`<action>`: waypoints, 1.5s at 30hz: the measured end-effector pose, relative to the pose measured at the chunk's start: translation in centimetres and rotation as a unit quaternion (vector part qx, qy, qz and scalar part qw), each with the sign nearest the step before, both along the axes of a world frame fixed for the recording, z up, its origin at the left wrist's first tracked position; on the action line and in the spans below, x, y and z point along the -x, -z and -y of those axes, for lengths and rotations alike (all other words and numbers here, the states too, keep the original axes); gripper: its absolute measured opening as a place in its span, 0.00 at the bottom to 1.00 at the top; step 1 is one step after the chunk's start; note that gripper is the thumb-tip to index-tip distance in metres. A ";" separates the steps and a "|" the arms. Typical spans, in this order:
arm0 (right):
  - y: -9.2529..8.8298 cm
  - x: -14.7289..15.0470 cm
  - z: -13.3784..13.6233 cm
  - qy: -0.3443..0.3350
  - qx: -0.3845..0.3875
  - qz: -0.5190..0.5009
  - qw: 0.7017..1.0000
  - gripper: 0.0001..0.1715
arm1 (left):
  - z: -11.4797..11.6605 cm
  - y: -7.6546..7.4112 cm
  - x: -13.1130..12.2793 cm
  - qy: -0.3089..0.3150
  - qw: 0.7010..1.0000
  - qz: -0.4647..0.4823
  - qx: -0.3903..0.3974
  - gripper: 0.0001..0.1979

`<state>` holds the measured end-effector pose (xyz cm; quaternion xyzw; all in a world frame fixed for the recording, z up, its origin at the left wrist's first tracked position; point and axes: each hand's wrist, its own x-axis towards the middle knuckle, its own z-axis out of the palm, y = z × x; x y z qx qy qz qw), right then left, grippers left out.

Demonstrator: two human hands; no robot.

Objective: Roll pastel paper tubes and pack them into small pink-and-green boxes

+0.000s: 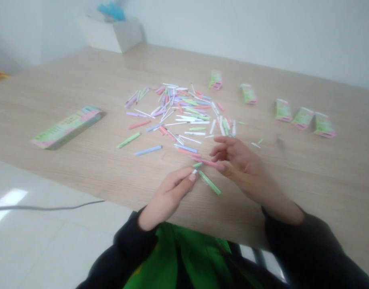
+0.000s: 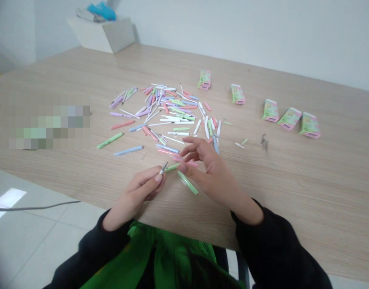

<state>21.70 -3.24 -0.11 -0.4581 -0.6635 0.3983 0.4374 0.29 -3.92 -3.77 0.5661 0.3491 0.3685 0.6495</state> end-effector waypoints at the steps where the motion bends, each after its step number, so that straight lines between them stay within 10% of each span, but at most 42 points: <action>1: 0.1 -0.5 -0.1 0.004 0.007 0.015 1.000 0.22 | -0.1 0.0 0.3 -0.001 1.000 -0.004 -0.001 0.21; 13: 4.5 -0.7 1.7 -0.009 0.053 0.373 0.926 0.09 | -1.4 1.0 2.9 -0.055 0.998 -0.025 0.009 0.22; 30: 5.1 -5.5 -0.2 0.176 -0.015 0.445 0.878 0.17 | -3.0 2.4 5.1 -0.123 0.991 0.006 0.043 0.23; 33: 3.3 -5.7 -2.8 0.186 -0.070 0.449 0.871 0.16 | -2.9 2.7 5.3 -0.129 0.990 -0.003 0.053 0.23; 38: 0.9 -4.2 -11.5 0.017 -0.102 0.480 0.871 0.16 | -2.6 3.0 5.4 -0.119 0.992 -0.033 0.021 0.24; 45: 3.6 -1.8 -19.0 -0.052 -0.080 0.518 0.850 0.15 | -2.2 3.1 5.4 -0.123 0.991 -0.004 0.058 0.24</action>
